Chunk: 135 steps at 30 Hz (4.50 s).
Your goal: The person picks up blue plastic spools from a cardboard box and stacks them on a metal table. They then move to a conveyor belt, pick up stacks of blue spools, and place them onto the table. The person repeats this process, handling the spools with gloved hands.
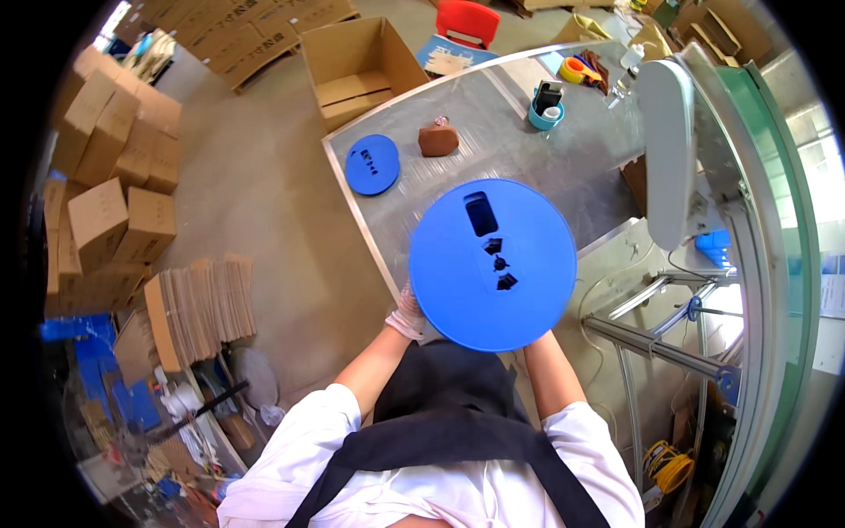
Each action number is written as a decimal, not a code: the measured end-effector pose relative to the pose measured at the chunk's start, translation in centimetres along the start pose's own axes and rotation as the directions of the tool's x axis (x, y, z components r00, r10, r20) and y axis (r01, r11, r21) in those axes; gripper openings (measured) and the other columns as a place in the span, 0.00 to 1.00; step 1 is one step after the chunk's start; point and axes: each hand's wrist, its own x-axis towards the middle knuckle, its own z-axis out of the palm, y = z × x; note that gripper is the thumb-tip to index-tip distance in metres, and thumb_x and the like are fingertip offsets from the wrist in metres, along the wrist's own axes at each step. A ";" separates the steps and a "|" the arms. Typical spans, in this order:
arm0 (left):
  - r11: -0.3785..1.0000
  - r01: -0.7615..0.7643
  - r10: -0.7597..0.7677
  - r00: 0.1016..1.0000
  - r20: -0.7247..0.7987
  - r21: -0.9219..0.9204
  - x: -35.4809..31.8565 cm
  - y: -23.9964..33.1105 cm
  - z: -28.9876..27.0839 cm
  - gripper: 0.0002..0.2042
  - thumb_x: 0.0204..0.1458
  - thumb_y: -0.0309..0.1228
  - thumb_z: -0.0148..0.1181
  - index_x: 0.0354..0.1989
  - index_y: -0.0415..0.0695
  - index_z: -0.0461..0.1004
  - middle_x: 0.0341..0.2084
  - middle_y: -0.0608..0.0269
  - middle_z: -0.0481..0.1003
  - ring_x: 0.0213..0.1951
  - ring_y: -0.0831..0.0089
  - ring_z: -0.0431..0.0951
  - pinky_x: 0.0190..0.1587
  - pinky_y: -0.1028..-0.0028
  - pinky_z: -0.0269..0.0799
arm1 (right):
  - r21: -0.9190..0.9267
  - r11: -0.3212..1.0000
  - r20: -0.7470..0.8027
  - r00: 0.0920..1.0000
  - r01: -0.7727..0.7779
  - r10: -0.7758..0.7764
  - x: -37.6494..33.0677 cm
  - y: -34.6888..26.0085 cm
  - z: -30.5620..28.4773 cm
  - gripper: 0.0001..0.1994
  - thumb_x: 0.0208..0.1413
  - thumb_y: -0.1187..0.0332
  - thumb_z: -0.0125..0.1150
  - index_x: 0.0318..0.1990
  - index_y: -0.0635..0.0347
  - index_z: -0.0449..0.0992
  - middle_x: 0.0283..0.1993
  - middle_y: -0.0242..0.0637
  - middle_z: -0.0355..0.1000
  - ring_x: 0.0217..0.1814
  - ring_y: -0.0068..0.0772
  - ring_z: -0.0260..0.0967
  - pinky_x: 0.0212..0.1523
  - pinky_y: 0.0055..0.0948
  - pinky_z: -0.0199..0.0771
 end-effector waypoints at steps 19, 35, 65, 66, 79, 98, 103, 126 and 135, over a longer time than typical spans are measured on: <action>0.980 -0.001 -0.023 0.993 0.120 0.199 26.7 1.1 -9.3 0.30 0.60 0.49 0.42 0.65 0.42 0.50 0.62 0.54 0.56 0.62 0.62 0.56 0.65 0.66 0.49 | 0.026 0.967 -0.404 0.888 0.252 -0.220 22.1 9.5 -10.6 0.23 0.65 0.57 0.39 0.63 0.59 0.57 0.64 0.37 0.58 0.65 0.32 0.55 0.65 0.28 0.51; 0.428 -0.312 0.102 0.949 0.297 0.848 26.4 1.3 -10.9 0.29 0.59 0.44 0.45 0.64 0.40 0.49 0.61 0.50 0.57 0.63 0.61 0.57 0.66 0.62 0.47 | 0.021 0.939 -0.418 0.856 0.343 -0.303 21.6 7.3 -9.4 0.24 0.65 0.57 0.39 0.63 0.59 0.57 0.65 0.37 0.58 0.66 0.32 0.54 0.66 0.29 0.49; 0.460 -0.018 -0.866 0.212 0.453 0.888 -35.3 -11.0 23.0 0.14 0.58 0.35 0.51 0.49 0.42 0.69 0.33 0.66 0.72 0.34 0.79 0.71 0.37 0.78 0.71 | -0.011 0.778 -1.000 0.025 -0.628 0.005 -74.9 40.7 10.0 0.24 0.56 0.56 0.50 0.60 0.49 0.62 0.61 0.43 0.62 0.63 0.47 0.58 0.61 0.37 0.60; 0.526 -0.105 -0.840 0.094 0.535 0.844 -38.5 -11.5 26.2 0.13 0.59 0.34 0.51 0.50 0.43 0.69 0.34 0.66 0.72 0.34 0.79 0.71 0.38 0.78 0.70 | 0.003 0.771 -1.000 0.020 -0.637 0.021 -76.6 41.3 10.5 0.24 0.55 0.59 0.51 0.60 0.48 0.62 0.62 0.44 0.60 0.63 0.48 0.58 0.61 0.37 0.60; 0.382 -0.763 -0.898 -0.174 0.404 0.522 -47.1 -35.4 44.1 0.17 0.55 0.42 0.54 0.49 0.47 0.72 0.38 0.55 0.77 0.42 0.62 0.78 0.46 0.69 0.71 | -0.115 0.899 -0.989 -0.038 -0.423 -0.145 -89.2 22.8 -9.5 0.25 0.55 0.53 0.49 0.58 0.52 0.65 0.63 0.41 0.60 0.62 0.47 0.58 0.63 0.37 0.56; 0.903 0.136 -0.323 -0.412 0.852 0.408 -98.3 -48.5 115.8 0.22 0.54 0.37 0.56 0.56 0.45 0.64 0.52 0.61 0.64 0.55 0.61 0.65 0.57 0.60 0.61 | -0.303 0.944 -0.758 -0.633 0.130 -0.156 -142.2 0.9 -28.6 0.25 0.57 0.52 0.48 0.58 0.55 0.68 0.59 0.39 0.66 0.61 0.33 0.61 0.60 0.29 0.57; 0.883 0.146 -0.432 -0.115 0.894 0.445 -93.9 -55.7 130.8 0.27 0.55 0.38 0.55 0.62 0.45 0.56 0.61 0.51 0.57 0.61 0.46 0.56 0.60 0.54 0.59 | -0.633 0.757 -0.652 -0.638 0.162 -0.409 -153.4 -26.9 -28.2 0.23 0.58 0.58 0.52 0.57 0.59 0.67 0.57 0.38 0.68 0.60 0.32 0.62 0.60 0.25 0.57; 0.501 0.728 -0.738 0.078 0.670 0.467 -87.7 -80.0 154.3 0.35 0.57 0.57 0.36 0.65 0.41 0.54 0.65 0.60 0.53 0.67 0.63 0.49 0.68 0.66 0.39 | -0.633 0.602 -0.627 0.132 0.487 -0.767 -163.4 -87.3 -57.3 0.33 0.56 0.43 0.43 0.66 0.49 0.53 0.66 0.38 0.55 0.69 0.36 0.47 0.66 0.40 0.49; 0.963 -0.098 -0.221 0.255 0.941 0.252 -94.9 -73.5 160.6 0.29 0.58 0.50 0.37 0.58 0.38 0.62 0.59 0.50 0.62 0.62 0.58 0.59 0.65 0.59 0.50 | -0.976 0.047 -0.076 -0.134 0.210 -0.988 -167.1 -96.9 -58.8 0.39 0.51 0.40 0.46 0.68 0.45 0.47 0.69 0.41 0.49 0.71 0.44 0.44 0.67 0.47 0.47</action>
